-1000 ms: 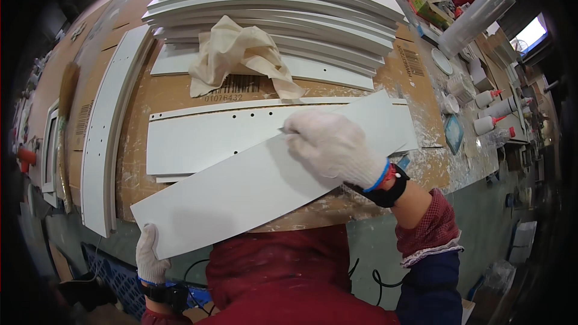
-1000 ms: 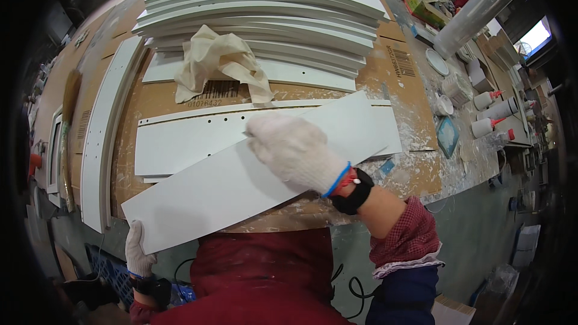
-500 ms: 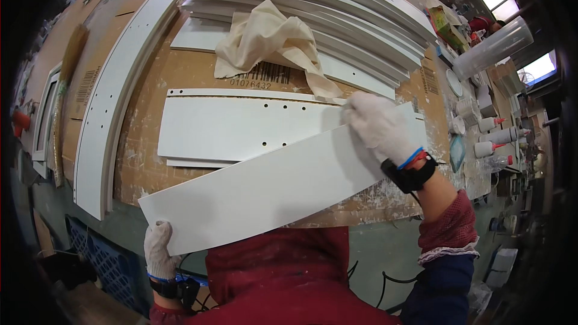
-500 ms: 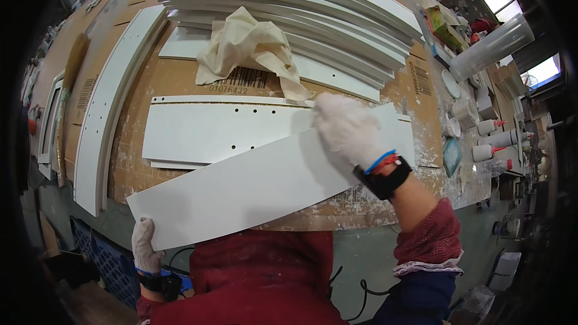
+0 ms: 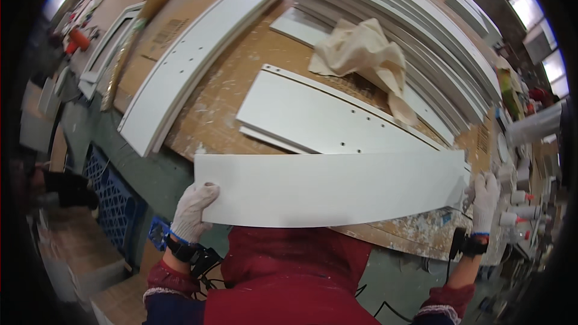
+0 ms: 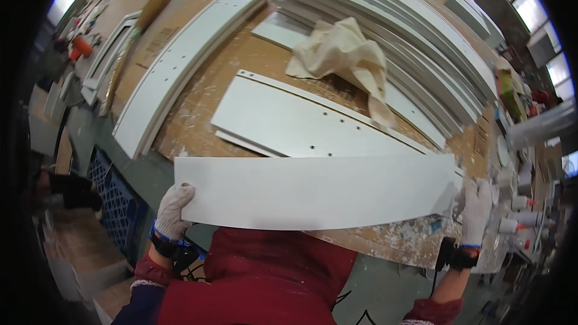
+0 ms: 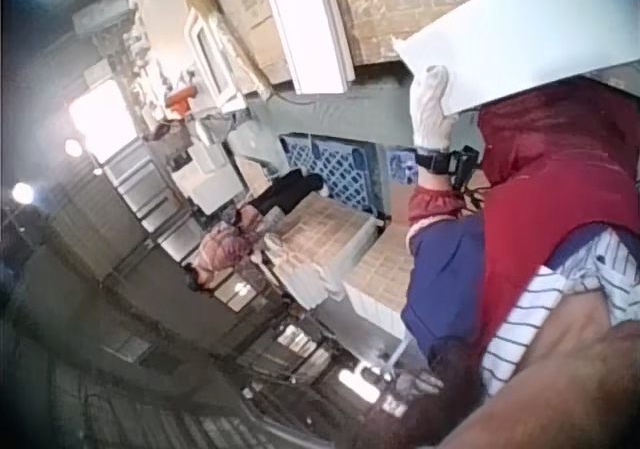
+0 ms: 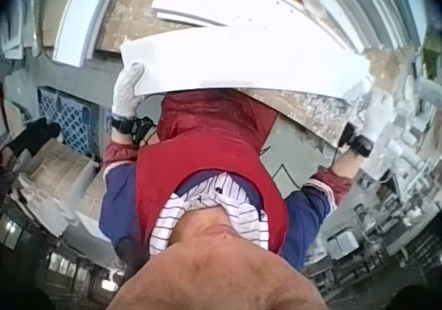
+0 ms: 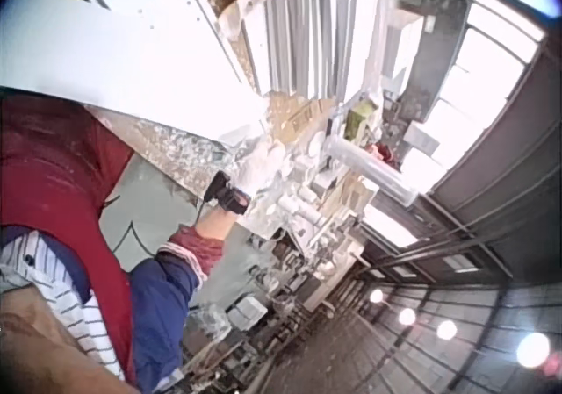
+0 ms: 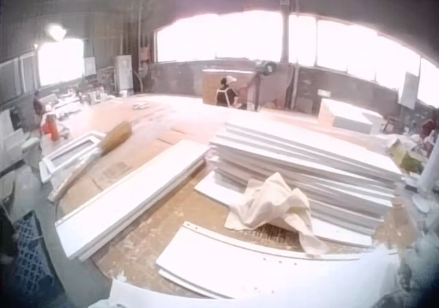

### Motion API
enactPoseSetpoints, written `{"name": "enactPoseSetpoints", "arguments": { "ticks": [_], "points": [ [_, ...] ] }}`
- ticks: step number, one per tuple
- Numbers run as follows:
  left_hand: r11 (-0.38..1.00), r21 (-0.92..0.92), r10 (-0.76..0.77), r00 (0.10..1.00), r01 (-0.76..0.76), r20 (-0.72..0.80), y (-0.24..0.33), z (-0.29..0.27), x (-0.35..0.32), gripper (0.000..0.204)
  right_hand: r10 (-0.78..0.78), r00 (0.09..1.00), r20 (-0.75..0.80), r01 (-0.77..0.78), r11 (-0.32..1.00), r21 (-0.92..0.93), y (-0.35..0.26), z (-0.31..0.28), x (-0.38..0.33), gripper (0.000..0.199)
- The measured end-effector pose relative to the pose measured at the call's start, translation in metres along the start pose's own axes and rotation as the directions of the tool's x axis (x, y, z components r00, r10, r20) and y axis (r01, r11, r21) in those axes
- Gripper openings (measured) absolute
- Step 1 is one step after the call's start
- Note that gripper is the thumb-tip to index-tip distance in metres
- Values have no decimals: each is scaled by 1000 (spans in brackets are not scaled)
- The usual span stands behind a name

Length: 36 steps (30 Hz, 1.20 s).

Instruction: The person wipes white rectangular panels with a cloth, handling them one at a time on a workbench. They flip panels to clean both sides and occasionally use a small tool to scrape edges before stacking the cleaned pieces.

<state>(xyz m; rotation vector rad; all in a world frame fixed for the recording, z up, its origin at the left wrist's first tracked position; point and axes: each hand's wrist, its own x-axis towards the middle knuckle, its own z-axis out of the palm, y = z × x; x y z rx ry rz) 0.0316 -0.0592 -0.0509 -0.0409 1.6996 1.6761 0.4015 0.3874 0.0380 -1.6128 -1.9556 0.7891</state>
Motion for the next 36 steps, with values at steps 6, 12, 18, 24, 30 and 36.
{"name": "enactPoseSetpoints", "arguments": {
  "ticks": [6,12,18,24,30,36],
  "points": [
    [998,-5,62,997,-62,36,30,15,-26,28,-56,996,72,37,970,240,-19,15,-35,12],
    [852,429,321,947,-299,22,33,2,-35,30,-150,983,-109,185,823,537,-59,29,-97,54],
    [925,115,310,896,-362,318,45,-12,-32,39,-125,984,126,48,872,488,-68,14,-109,47],
    [417,-175,792,262,-892,551,65,0,-36,25,-135,987,84,75,861,502,-43,2,-121,36],
    [738,20,632,701,-674,330,55,-4,-38,46,-99,994,-55,113,822,559,-52,-22,-160,38],
    [641,-724,532,827,-254,181,44,15,-20,49,-456,612,-646,770,532,353,-88,28,-153,38]
  ]
}}
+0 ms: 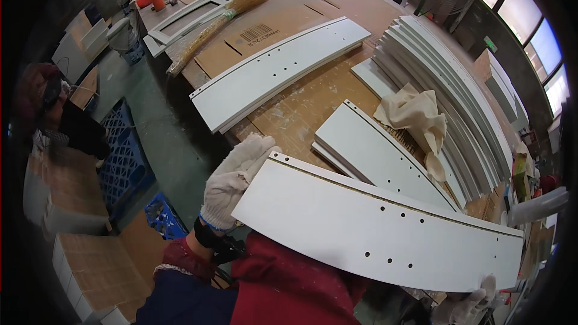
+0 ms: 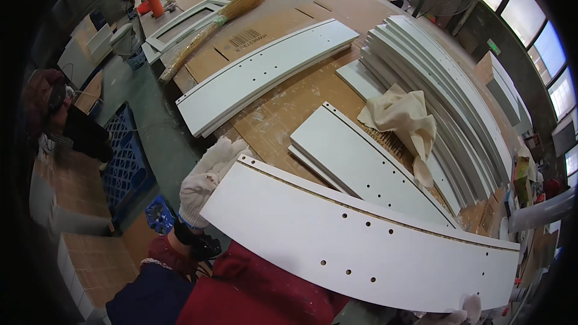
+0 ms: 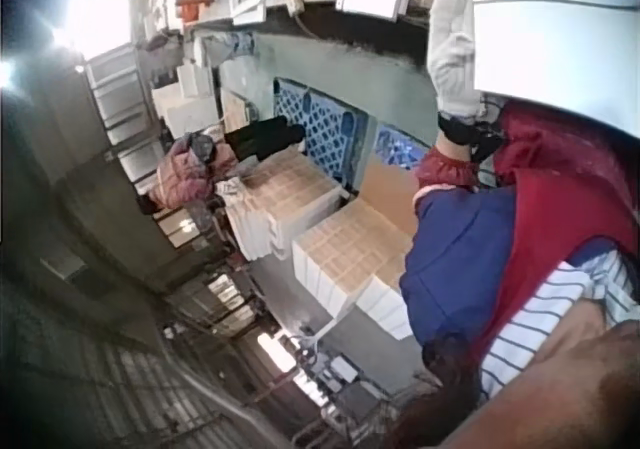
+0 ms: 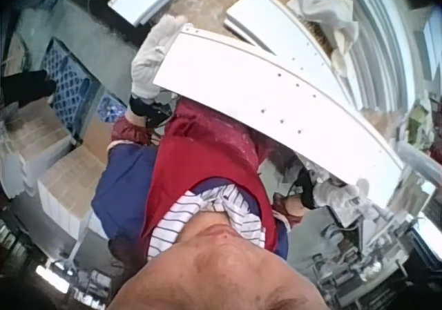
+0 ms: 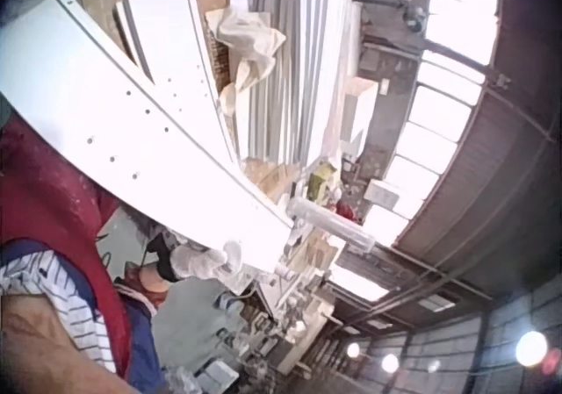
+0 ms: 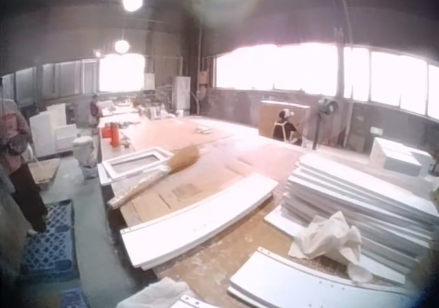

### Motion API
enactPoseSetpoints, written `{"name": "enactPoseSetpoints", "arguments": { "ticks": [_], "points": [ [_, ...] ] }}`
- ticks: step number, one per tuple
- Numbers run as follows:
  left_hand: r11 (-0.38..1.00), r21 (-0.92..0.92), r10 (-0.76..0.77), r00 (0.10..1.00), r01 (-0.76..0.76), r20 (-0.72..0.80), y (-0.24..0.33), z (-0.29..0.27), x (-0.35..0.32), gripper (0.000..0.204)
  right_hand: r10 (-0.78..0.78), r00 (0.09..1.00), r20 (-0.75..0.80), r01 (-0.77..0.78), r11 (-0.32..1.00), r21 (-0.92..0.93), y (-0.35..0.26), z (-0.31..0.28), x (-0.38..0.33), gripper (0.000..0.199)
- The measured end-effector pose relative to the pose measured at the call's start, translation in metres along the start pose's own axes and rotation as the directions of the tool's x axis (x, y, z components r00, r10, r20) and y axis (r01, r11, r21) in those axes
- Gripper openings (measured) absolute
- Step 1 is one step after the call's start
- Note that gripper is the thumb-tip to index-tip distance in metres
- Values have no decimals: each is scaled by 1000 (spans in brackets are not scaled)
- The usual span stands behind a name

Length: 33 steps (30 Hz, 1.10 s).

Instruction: The person wipes white rectangular panels with a cloth, handling them one at a time on a workbench. They flip panels to clean both sides and occasionally use a small tool to scrape edges before stacking the cleaned pieces.

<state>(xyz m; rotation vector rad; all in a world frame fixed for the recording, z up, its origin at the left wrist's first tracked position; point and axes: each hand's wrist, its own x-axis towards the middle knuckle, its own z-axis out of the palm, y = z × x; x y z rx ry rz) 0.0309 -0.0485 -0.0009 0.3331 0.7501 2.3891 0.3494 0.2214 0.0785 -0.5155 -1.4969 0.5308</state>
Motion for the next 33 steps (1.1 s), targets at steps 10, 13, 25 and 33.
{"name": "enactPoseSetpoints", "arguments": {
  "ticks": [10,13,25,33],
  "points": [
    [712,-416,-577,809,566,113,-32,-53,-29,42,-159,987,-11,159,987,6,36,15,25,39],
    [787,-49,-616,788,615,-15,-43,-47,-37,50,-166,970,176,172,985,-17,50,14,42,31],
    [983,68,181,948,-169,-262,14,-52,-27,47,531,505,680,-738,674,22,34,120,28,37],
    [894,288,411,883,-342,-228,55,-88,24,42,557,380,738,-748,655,-110,50,84,7,42]
  ]
}}
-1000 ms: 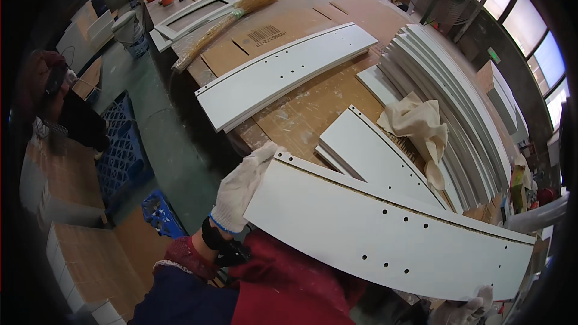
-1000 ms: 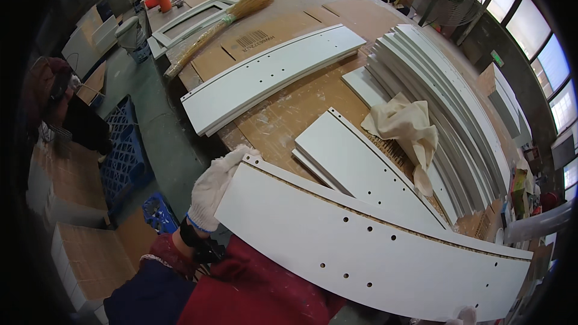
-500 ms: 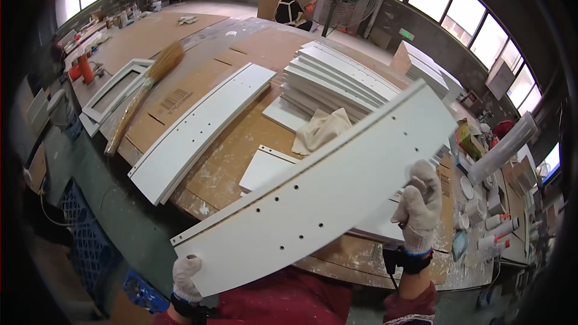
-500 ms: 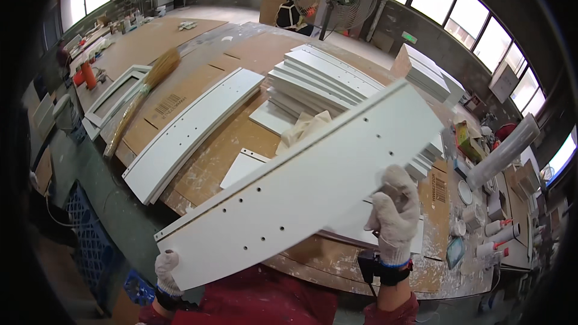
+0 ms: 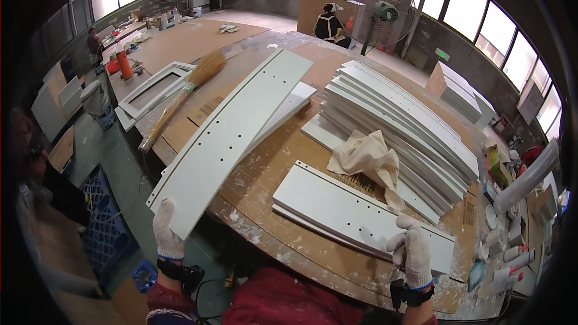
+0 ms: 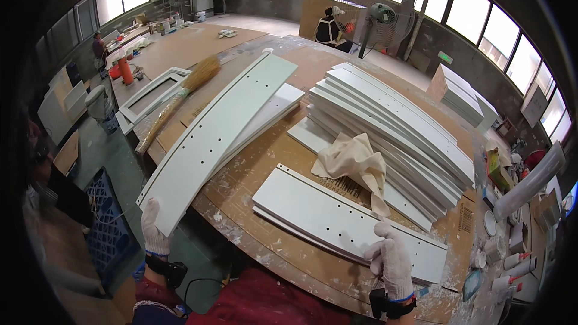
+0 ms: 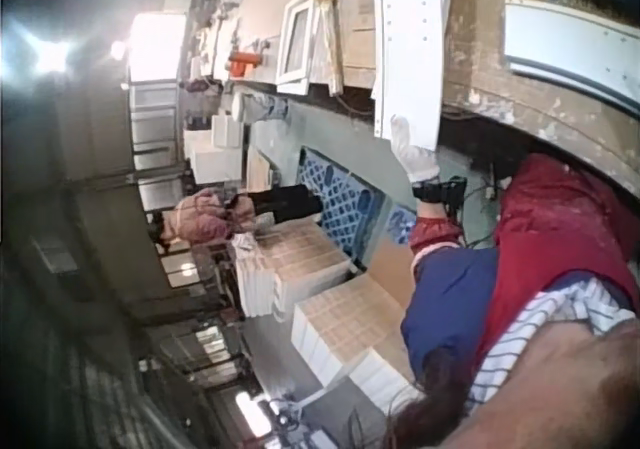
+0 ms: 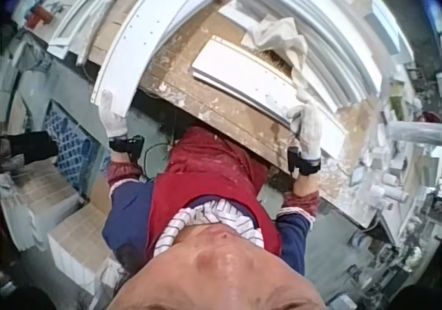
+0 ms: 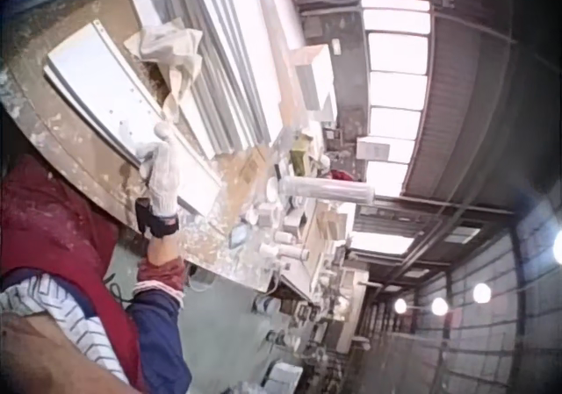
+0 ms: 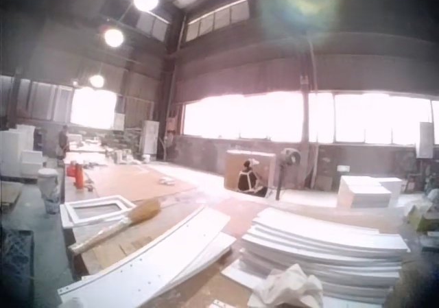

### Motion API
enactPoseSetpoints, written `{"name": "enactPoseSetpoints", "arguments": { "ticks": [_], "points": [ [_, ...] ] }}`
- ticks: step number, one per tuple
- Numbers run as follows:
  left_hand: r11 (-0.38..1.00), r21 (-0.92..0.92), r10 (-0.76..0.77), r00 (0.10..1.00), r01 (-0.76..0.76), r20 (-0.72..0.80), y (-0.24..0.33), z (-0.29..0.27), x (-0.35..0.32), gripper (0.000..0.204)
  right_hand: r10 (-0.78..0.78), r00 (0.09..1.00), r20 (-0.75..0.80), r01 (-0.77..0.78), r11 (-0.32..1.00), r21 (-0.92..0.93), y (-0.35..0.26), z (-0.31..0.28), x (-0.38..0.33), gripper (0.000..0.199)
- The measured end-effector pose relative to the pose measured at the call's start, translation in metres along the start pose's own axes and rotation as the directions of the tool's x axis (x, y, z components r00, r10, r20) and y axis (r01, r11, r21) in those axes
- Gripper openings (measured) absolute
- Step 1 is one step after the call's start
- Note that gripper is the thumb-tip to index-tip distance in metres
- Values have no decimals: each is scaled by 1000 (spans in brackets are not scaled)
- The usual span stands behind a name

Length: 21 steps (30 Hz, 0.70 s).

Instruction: The person wipes white rectangular panels with a cloth, handling them one at a time on a workbench. They flip panels to clean both sides and occasionally use a small tool to scrape edges before stacking the cleaned pieces.

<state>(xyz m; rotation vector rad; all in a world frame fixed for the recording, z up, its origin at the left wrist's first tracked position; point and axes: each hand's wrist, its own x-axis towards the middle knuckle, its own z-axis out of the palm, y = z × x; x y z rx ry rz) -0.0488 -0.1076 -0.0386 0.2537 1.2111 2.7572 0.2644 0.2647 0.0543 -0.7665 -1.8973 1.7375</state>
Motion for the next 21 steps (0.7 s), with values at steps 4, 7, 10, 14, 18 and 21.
{"name": "enactPoseSetpoints", "arguments": {
  "ticks": [4,7,10,14,18,21],
  "points": [
    [999,11,-43,999,43,-2,-4,6,33,40,81,996,-30,-82,996,-28,-1,-6,-7,39],
    [990,76,-117,992,120,-43,2,-7,53,40,173,984,-49,-177,978,-111,-5,-6,-15,35],
    [972,81,-216,976,219,-39,13,0,60,41,194,978,-74,-205,956,-210,-3,-10,-21,31],
    [942,131,-310,951,308,-5,18,1,66,40,178,981,-79,-193,945,-264,6,-18,-24,24],
    [918,186,-356,935,351,-12,25,4,73,41,200,977,-76,-213,948,-237,3,-19,-21,24],
    [864,229,-460,888,448,-3,34,-3,88,42,167,983,-82,-181,959,-219,8,-20,-22,29]
  ]
}}
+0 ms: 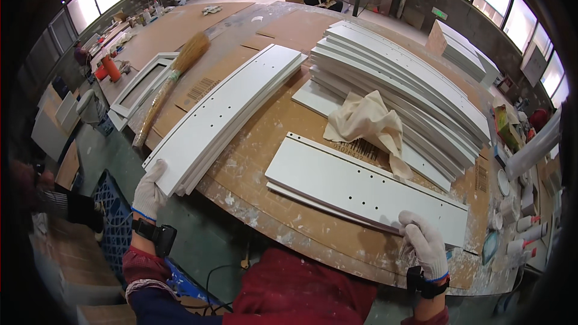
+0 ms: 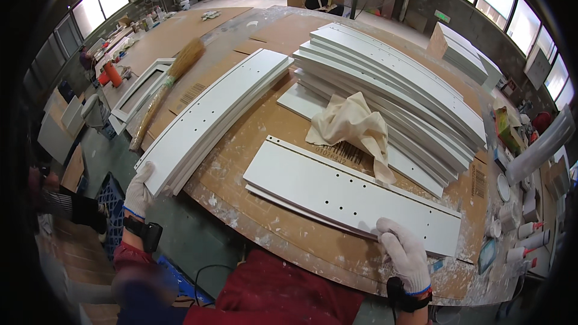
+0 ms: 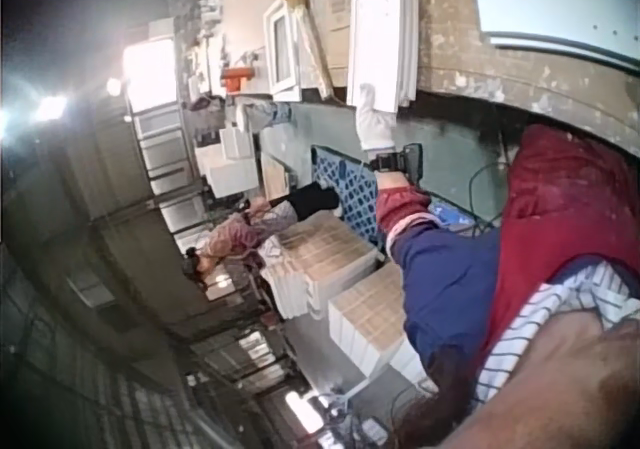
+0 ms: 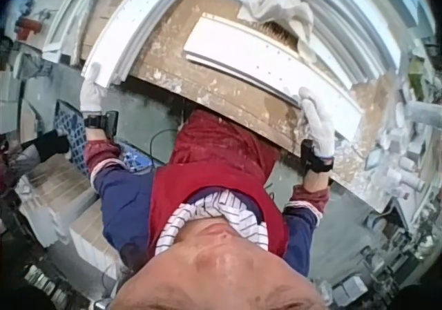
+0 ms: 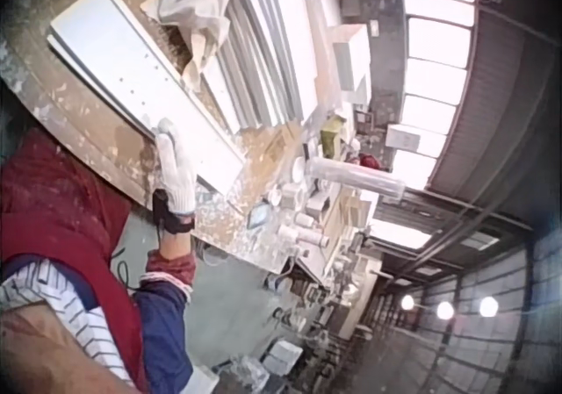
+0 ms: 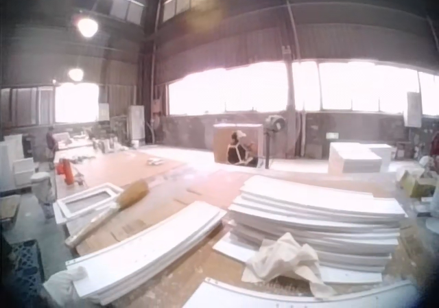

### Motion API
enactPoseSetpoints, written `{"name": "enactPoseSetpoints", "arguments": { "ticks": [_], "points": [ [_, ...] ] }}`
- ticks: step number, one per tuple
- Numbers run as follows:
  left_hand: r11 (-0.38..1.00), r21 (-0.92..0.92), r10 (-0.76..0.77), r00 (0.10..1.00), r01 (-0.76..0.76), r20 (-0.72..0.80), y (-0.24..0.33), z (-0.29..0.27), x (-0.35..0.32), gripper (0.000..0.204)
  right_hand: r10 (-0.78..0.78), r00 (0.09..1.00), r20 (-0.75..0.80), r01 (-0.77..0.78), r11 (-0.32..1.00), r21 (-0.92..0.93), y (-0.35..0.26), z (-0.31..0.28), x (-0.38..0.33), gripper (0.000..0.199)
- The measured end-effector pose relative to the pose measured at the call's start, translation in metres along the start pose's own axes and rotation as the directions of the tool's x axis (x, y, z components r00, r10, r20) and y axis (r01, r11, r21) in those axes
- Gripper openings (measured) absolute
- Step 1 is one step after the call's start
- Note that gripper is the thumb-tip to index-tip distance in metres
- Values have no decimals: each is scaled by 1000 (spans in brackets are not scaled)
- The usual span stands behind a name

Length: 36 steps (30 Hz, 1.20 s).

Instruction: The person wipes white rectangular panels with a cloth, handling them one at a time on a workbench. They flip panels to clean both sides and occasionally use a small tool to scrape edges before stacking the cleaned pieces.

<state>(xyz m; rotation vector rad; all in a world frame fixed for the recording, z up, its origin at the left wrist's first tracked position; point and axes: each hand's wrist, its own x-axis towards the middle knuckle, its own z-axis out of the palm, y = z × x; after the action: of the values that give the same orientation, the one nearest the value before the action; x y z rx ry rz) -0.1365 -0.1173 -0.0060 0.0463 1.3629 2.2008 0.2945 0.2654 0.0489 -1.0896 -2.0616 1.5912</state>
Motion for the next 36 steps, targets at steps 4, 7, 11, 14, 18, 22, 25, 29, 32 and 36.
{"name": "enactPoseSetpoints", "arguments": {
  "ticks": [4,7,11,14,18,22,25,29,32,36],
  "points": [
    [969,215,-84,983,119,-165,12,10,2,40,-151,988,21,152,968,-198,7,-5,-2,34],
    [515,786,-92,933,343,-347,51,13,-11,57,-154,988,-5,142,922,-359,13,-14,-2,36],
    [92,945,328,887,313,-326,41,60,-32,53,-45,974,-223,-32,943,-333,18,-33,-14,38],
    [730,682,17,999,-46,50,1,103,-57,31,-27,940,-340,-61,968,-245,35,-59,-15,40],
    [673,708,73,972,-213,223,-63,159,-36,45,-114,935,-336,-61,882,-467,33,-79,-9,35],
    [241,896,224,920,-372,322,-107,177,10,57,-349,918,-187,-2,467,-884,40,-84,-3,31],
    [169,926,72,941,-337,329,-107,211,11,63,-171,950,-262,-157,464,-872,49,-88,3,32],
    [205,921,74,944,-331,322,-116,212,9,58,-222,900,-375,-221,507,-833,61,-76,8,37],
    [278,908,62,949,-313,308,-114,219,0,57,-492,750,-443,-87,591,-802,86,-63,15,34],
    [287,908,108,952,-304,285,-118,199,-4,54,-569,626,-533,-44,657,-753,93,-55,15,26]
  ]
}}
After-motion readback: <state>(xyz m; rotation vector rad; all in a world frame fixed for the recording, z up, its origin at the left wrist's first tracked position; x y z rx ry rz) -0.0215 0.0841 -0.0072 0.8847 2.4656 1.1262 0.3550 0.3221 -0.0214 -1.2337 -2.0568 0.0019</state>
